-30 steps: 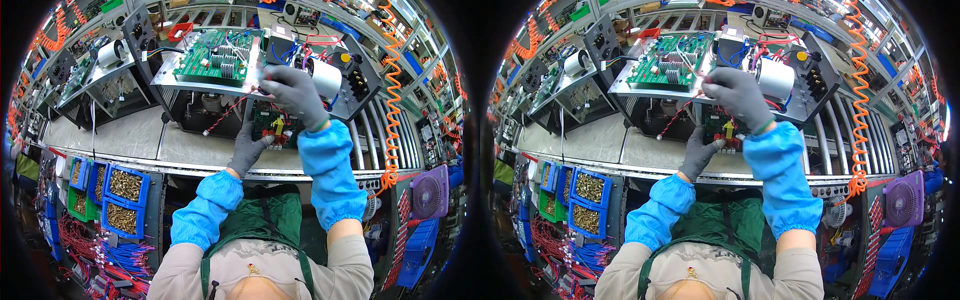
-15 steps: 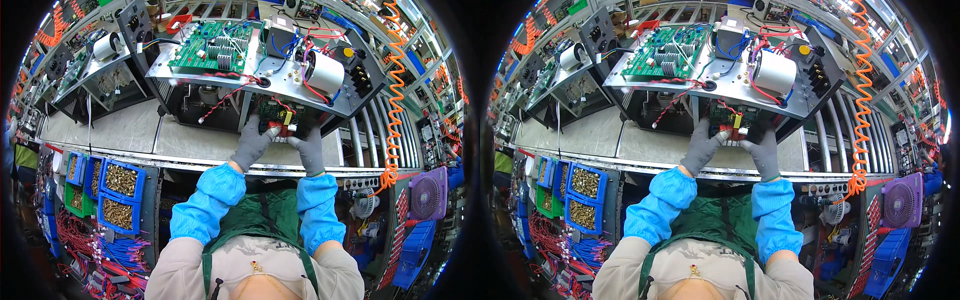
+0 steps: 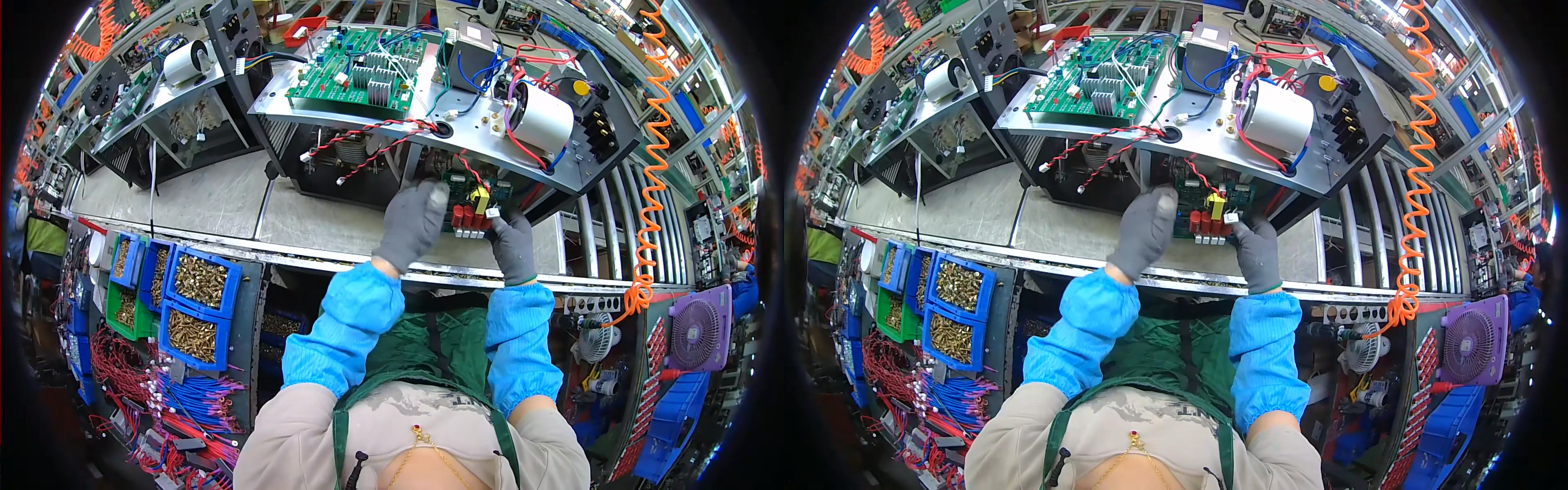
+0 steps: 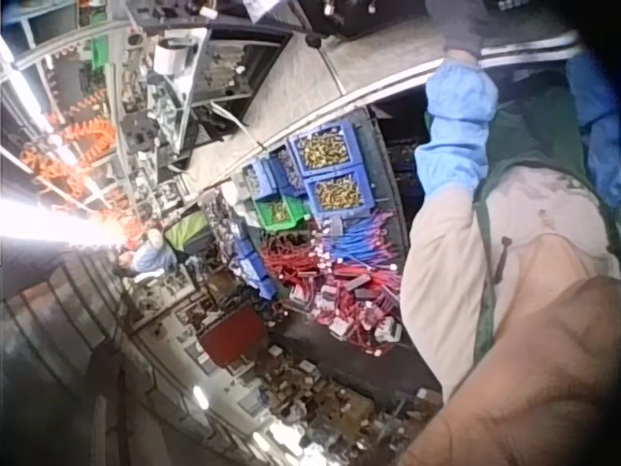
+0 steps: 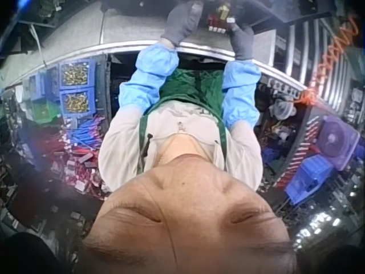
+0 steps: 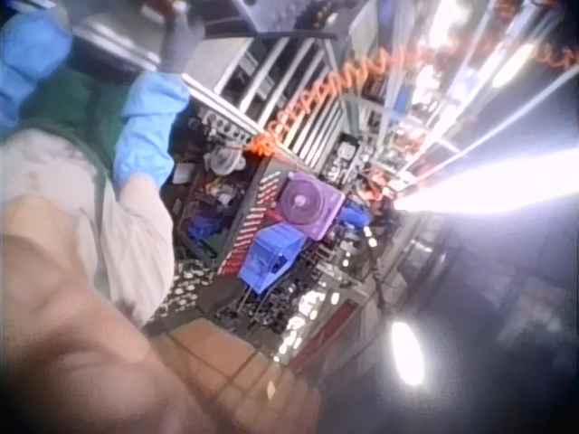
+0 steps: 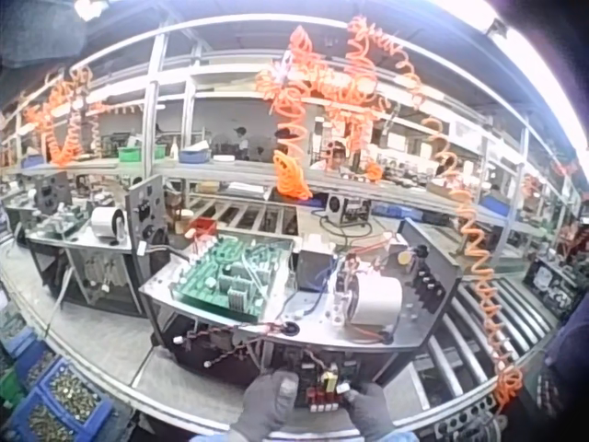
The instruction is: The person organizes white wires inside a metal chassis and connects a red wire to a circuit board. They then retrieve a small green circuit board from a nearby tray and install it into the chassis, securing it with a pneumatic screwdriver.
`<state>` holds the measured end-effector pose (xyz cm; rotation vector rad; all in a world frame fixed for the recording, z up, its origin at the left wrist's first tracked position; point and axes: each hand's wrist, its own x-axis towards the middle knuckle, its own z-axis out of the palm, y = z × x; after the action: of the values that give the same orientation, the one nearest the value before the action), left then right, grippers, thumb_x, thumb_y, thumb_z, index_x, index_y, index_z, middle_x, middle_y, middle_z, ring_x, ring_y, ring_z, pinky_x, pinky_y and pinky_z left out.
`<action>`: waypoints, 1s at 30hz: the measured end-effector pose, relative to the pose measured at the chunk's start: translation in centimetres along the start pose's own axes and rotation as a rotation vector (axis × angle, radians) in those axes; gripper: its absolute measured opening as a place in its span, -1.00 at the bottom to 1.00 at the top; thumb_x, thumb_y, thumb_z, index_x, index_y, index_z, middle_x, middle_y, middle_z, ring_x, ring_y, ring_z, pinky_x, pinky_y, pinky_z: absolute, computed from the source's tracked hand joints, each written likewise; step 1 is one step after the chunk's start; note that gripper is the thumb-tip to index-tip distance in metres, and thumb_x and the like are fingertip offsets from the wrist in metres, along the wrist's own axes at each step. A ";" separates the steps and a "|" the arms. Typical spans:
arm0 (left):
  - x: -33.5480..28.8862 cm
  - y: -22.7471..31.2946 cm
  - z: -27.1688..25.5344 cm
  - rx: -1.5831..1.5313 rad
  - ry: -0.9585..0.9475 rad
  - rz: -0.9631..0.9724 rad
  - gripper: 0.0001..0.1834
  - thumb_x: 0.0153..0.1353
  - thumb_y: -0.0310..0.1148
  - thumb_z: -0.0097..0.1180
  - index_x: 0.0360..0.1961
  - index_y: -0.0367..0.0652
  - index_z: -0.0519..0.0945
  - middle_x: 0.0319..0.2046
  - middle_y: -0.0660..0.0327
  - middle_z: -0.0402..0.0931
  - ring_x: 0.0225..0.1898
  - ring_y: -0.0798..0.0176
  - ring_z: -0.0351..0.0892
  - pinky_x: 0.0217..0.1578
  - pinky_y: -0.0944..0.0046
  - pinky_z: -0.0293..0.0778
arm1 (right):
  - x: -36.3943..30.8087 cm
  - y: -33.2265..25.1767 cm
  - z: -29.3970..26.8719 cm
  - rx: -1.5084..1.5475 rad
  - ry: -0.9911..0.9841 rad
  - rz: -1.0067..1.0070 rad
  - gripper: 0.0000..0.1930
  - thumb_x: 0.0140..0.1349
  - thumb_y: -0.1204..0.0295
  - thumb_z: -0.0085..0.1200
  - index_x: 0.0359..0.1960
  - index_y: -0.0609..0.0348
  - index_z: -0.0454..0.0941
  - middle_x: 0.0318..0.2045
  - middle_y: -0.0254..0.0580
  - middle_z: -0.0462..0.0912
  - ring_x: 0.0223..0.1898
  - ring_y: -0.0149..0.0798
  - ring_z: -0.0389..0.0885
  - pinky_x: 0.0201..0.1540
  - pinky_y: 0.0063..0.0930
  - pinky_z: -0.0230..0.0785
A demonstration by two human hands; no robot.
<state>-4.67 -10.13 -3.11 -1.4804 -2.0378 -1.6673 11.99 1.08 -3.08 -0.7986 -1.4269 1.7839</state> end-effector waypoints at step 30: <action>1.5 -4.5 2.1 -0.290 -0.094 -0.100 -0.74 0.34 -0.38 -0.20 -0.11 -0.26 0.49 -0.43 -0.09 0.52 -0.36 -0.10 0.55 -0.36 0.07 0.45 | 0.5 0.3 0.3 0.121 -0.003 -0.043 -0.68 0.17 0.66 -0.04 -0.01 0.25 0.42 -0.12 -0.17 0.55 -0.11 -0.29 0.55 -0.03 -0.45 0.42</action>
<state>-7.70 -7.20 -6.08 -1.5919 -2.0141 -2.0439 11.41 1.26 -3.29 -0.6975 -1.3143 1.8210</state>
